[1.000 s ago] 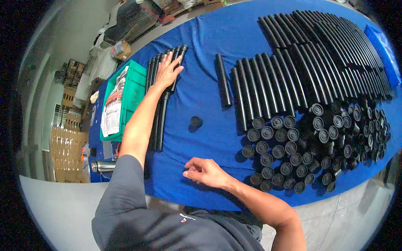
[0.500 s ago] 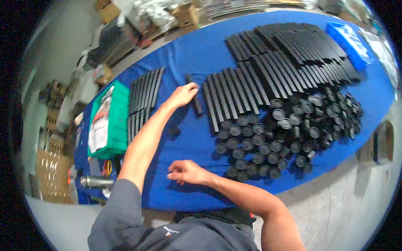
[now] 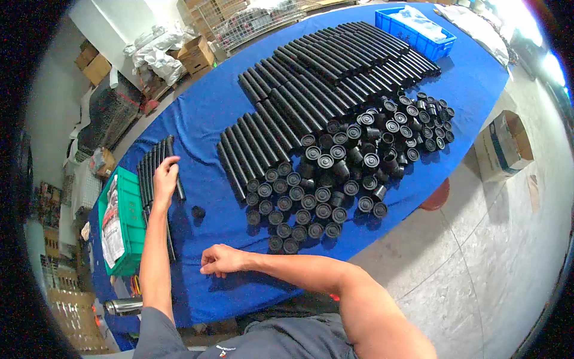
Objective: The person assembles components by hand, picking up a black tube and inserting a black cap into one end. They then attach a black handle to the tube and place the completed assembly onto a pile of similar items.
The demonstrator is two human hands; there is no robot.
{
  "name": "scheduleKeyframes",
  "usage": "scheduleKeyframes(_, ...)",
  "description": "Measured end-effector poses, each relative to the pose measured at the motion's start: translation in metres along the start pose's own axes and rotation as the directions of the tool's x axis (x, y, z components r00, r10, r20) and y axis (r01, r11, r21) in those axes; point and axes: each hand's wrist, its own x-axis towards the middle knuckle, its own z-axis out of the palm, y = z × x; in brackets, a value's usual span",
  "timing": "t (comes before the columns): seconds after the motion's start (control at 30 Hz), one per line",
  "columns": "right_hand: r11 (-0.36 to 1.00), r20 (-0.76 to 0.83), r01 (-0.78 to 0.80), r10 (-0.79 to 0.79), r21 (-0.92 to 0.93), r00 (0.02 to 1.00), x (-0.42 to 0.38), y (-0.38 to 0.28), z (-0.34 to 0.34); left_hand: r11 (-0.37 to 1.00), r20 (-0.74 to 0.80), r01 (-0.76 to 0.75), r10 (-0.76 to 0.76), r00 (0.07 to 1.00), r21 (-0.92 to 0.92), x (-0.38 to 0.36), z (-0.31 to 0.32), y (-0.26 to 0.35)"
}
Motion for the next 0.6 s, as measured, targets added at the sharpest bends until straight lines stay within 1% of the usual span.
scheduleKeyframes(0.03,1.0,0.001,-0.008,0.008,-0.022,1.0,-0.002,-0.002,-0.001,0.983,-0.081,-0.179,0.182,0.98,0.046,-0.015,-0.01,-0.011)
scheduleKeyframes(0.1,0.998,0.025,-0.032,0.034,-0.05,0.999,-0.005,-0.008,0.0,0.993,-0.074,-0.103,0.107,0.992,0.05,-0.053,-0.03,-0.015)
scheduleKeyframes(0.13,0.988,0.039,0.023,-0.018,-0.153,0.999,-0.007,-0.012,-0.004,0.997,-0.068,-0.054,0.058,0.996,0.06,-0.08,-0.039,-0.018)
scheduleKeyframes(0.17,0.928,-0.009,0.288,-0.299,-0.235,0.954,-0.001,0.005,-0.003,0.988,-0.115,-0.141,0.148,0.982,0.068,-0.103,-0.039,-0.031)
scheduleKeyframes(0.2,0.939,-0.176,0.286,-0.319,-0.19,0.931,-0.006,0.009,0.006,0.999,-0.085,-0.028,0.025,0.996,-0.029,-0.131,-0.043,-0.04)
scheduleKeyframes(0.23,0.964,-0.2,0.24,-0.259,-0.114,0.945,-0.004,0.013,0.001,0.997,-0.076,0.054,-0.05,0.996,0.058,-0.161,-0.046,-0.03)
scheduleKeyframes(0.27,0.971,-0.289,0.225,-0.239,-0.08,0.927,-0.01,-0.003,0.001,0.988,-0.046,0.009,-0.002,0.999,0.151,-0.187,-0.048,-0.02)
scheduleKeyframes(0.3,0.984,-0.372,0.172,-0.177,-0.048,0.911,-0.005,0.003,-0.001,0.987,-0.007,-0.002,0.004,1.0,0.158,-0.209,-0.043,-0.036)
scheduleKeyframes(0.33,0.972,-0.427,0.234,-0.214,-0.005,0.878,-0.001,0.01,0.001,0.969,0.018,-0.028,0.025,1.0,0.247,-0.232,-0.039,-0.032)
scheduleKeyframes(0.37,0.979,-0.414,0.193,-0.201,-0.061,0.888,-0.005,0.003,-0.001,0.965,0.067,0.012,-0.031,0.997,0.263,-0.25,-0.034,-0.035)
scheduleKeyframes(0.4,0.977,-0.408,0.198,-0.212,-0.075,0.888,-0.005,0.002,-0.003,0.956,0.082,0.056,-0.083,0.993,0.287,-0.262,-0.03,-0.03)
scheduleKeyframes(0.47,0.989,-0.383,0.145,-0.148,-0.035,0.912,-0.006,0.001,-0.006,0.948,0.041,0.059,-0.075,0.996,0.312,-0.279,-0.018,-0.035)
scheduleKeyframes(0.57,0.992,-0.391,0.077,-0.111,-0.101,0.914,-0.007,-0.006,-0.005,0.967,-0.028,0.024,-0.017,0.999,0.253,-0.279,-0.007,-0.046)
scheduleKeyframes(0.6,0.994,-0.383,0.075,-0.1,-0.078,0.918,-0.007,-0.007,-0.005,0.962,-0.034,0.029,-0.02,0.999,0.272,-0.274,-0.003,-0.049)
